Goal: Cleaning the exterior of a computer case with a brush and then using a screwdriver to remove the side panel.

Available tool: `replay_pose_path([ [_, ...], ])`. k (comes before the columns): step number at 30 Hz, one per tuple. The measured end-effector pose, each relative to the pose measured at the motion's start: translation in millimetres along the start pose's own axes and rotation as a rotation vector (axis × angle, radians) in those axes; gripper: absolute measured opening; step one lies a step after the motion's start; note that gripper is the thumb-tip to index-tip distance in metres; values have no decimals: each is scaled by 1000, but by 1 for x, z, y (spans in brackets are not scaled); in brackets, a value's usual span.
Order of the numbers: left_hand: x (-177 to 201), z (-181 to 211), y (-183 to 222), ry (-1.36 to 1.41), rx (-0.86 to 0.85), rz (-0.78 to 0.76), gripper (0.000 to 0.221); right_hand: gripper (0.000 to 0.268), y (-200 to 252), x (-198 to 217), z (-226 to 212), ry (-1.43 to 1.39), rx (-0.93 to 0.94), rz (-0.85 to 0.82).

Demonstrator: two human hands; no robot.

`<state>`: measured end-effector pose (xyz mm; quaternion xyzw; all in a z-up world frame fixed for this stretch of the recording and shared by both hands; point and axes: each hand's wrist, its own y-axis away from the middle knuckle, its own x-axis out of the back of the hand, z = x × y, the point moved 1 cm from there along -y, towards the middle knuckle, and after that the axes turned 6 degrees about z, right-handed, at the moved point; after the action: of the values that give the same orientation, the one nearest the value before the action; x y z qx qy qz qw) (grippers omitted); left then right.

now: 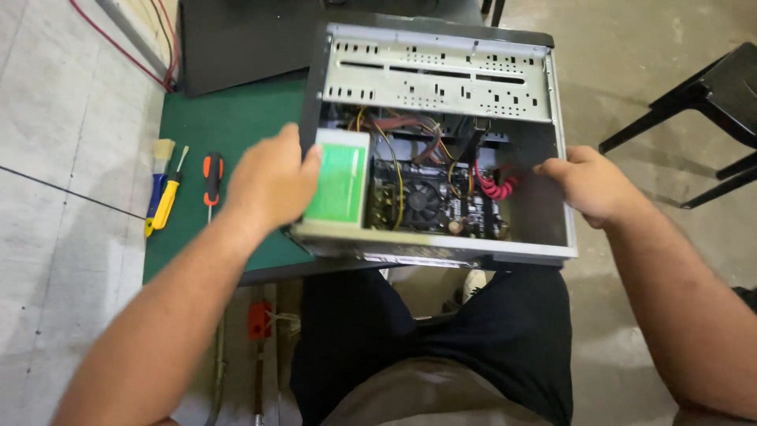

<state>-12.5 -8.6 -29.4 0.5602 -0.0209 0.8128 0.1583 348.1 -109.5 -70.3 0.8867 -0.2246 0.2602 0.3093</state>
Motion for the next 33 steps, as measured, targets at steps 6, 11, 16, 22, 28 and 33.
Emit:
replay_pose_path([
  [6, -28, -15, 21, -13, 0, 60, 38, 32, -3, 10, -22, 201, 19, 22],
  [11, -28, -20, 37, -88, 61, -20, 41, 33, -6, 3, -33, 176, -2, 18],
  [16, -14, -8, 42, -224, 55, -148, 44, 38, -27, 4, -24, 174, 30, -36],
  [22, 19, 42, 22, -755, -107, 48, 66, 44, -27, 7, -16, 248, 124, -65],
  [28, -18, 139, -92, -403, -835, -3, 45, 25, -9, 11, -18, 571, 1039, 472],
  [33, -93, 171, -188, -163, -1073, 398, 42, 24, 13, -23, -49, 890, 1029, 205],
])
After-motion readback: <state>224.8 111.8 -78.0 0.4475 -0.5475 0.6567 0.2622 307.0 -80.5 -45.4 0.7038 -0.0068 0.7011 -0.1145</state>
